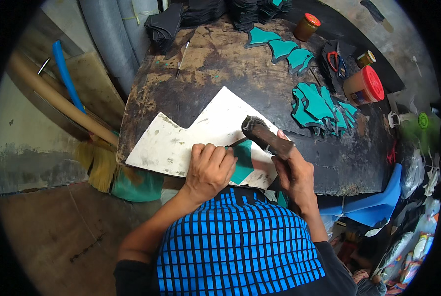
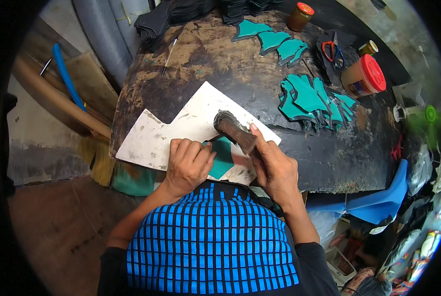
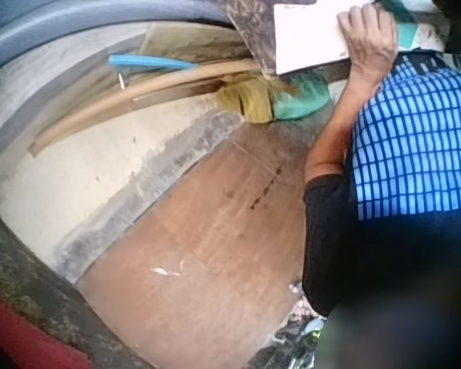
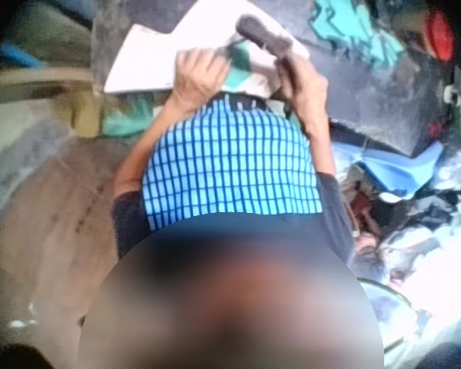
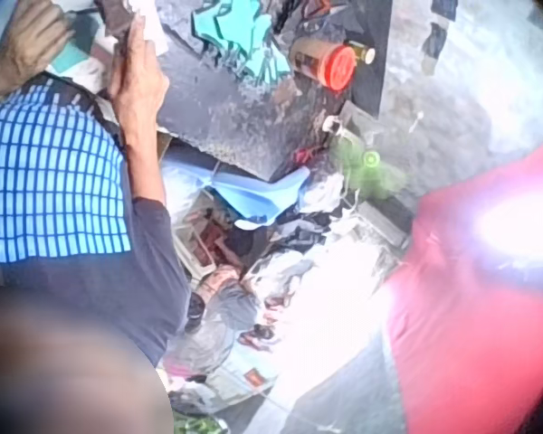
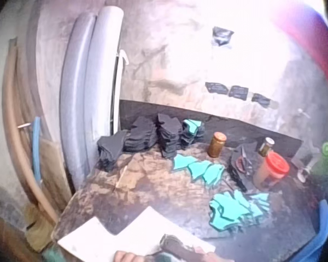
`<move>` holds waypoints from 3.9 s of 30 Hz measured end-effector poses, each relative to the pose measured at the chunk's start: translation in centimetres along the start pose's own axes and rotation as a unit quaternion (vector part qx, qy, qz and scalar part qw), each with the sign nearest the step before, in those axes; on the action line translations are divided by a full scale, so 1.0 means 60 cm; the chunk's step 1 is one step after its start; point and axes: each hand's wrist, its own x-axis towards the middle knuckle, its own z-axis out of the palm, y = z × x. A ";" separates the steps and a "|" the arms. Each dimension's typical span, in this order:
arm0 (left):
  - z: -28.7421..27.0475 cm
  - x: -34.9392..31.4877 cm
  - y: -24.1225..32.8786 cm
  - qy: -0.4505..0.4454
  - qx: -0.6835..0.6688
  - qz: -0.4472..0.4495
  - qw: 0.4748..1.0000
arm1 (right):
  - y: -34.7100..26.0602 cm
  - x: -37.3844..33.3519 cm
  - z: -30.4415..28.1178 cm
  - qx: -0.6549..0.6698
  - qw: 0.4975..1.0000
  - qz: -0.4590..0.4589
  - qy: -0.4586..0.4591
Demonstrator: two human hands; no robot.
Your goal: The person uses a hammer to repeatedly strike and shape green rubber pieces on a white board, then stacks the finished pieces. The person also opens a container of yellow liquid and handles black rubber pieces, placing them on the board.
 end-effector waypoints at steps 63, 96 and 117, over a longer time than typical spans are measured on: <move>0.275 0.458 -0.228 -0.224 0.196 0.050 0.953 | 0.170 0.023 -0.117 -0.004 0.951 0.171 0.259; 0.017 0.052 -0.008 -0.116 -0.199 -0.098 0.968 | 0.012 -0.059 -0.003 0.114 0.986 0.116 -0.035; 0.010 0.051 0.007 -0.121 -0.049 0.036 0.991 | 0.017 -0.045 0.006 0.076 0.994 0.075 0.014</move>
